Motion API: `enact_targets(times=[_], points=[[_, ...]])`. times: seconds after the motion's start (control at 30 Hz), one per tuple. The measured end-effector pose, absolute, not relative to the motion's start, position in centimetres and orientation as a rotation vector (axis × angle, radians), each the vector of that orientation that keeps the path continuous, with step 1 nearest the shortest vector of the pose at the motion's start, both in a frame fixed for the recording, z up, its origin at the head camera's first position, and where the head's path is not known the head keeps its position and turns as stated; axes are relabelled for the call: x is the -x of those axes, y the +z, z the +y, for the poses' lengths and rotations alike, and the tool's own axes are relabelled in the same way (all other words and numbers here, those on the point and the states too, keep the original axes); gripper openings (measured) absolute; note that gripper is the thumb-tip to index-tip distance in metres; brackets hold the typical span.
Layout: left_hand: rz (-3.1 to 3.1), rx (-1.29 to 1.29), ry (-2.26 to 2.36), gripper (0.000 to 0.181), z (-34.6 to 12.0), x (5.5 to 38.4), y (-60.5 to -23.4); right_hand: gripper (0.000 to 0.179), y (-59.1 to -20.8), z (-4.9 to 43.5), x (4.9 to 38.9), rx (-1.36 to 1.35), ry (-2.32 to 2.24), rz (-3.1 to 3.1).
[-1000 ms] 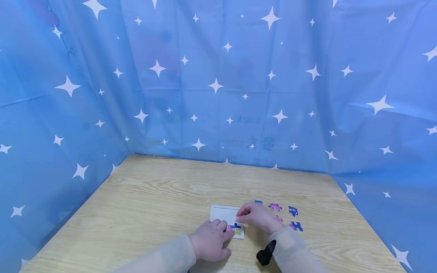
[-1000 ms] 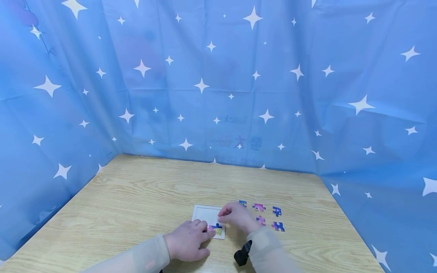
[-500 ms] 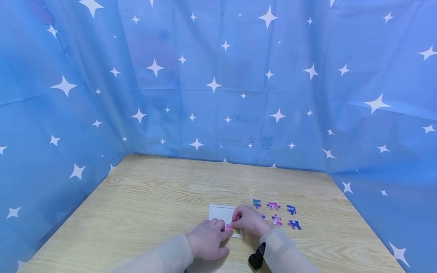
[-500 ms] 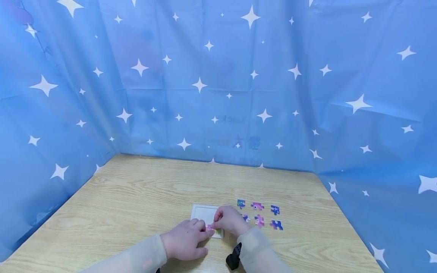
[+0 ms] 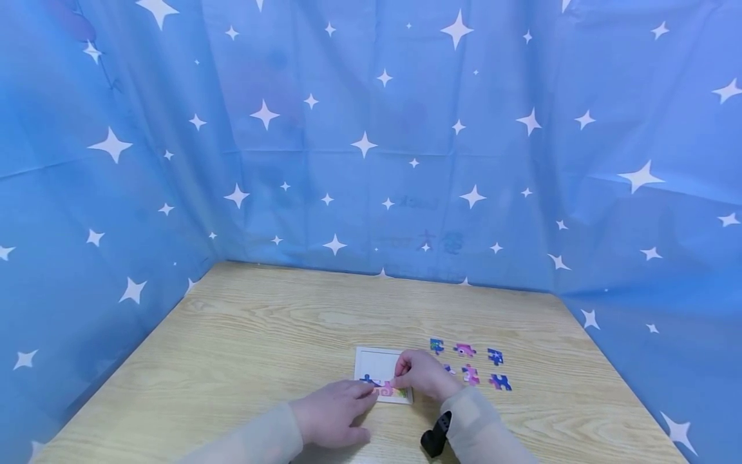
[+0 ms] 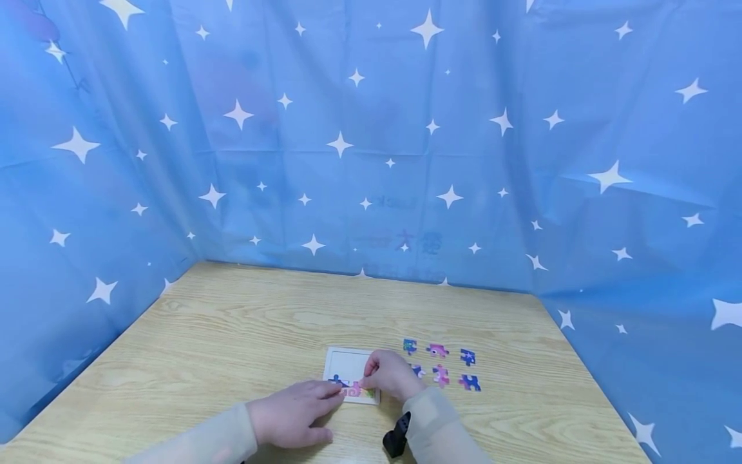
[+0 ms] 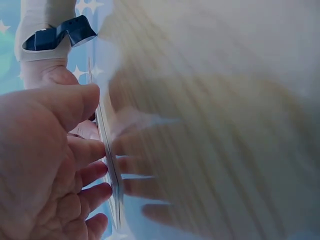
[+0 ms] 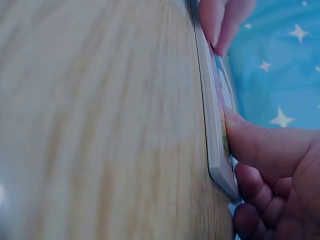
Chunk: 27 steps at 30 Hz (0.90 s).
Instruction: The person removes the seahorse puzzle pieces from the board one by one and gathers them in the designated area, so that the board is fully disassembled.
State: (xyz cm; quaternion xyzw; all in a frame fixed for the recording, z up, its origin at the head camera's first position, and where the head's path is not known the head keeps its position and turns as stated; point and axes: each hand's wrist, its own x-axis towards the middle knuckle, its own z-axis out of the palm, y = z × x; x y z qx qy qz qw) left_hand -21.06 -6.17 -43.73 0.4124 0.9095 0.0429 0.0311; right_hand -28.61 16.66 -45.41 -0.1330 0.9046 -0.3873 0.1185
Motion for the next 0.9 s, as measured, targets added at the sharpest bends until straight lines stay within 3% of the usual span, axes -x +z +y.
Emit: enact_targets(times=[0.23, 0.9], points=[[2.802, -1.108, 0.173, 0.065, -7.8, 20.4, -43.5, 0.020, -45.3, 16.6, 28.6, 0.356, -1.140, 2.622], [2.837, -1.058, 0.189, 0.059, -8.1, 20.7, -43.6, 0.017, -44.3, 16.4, 29.2, 0.353, -1.022, 2.615]])
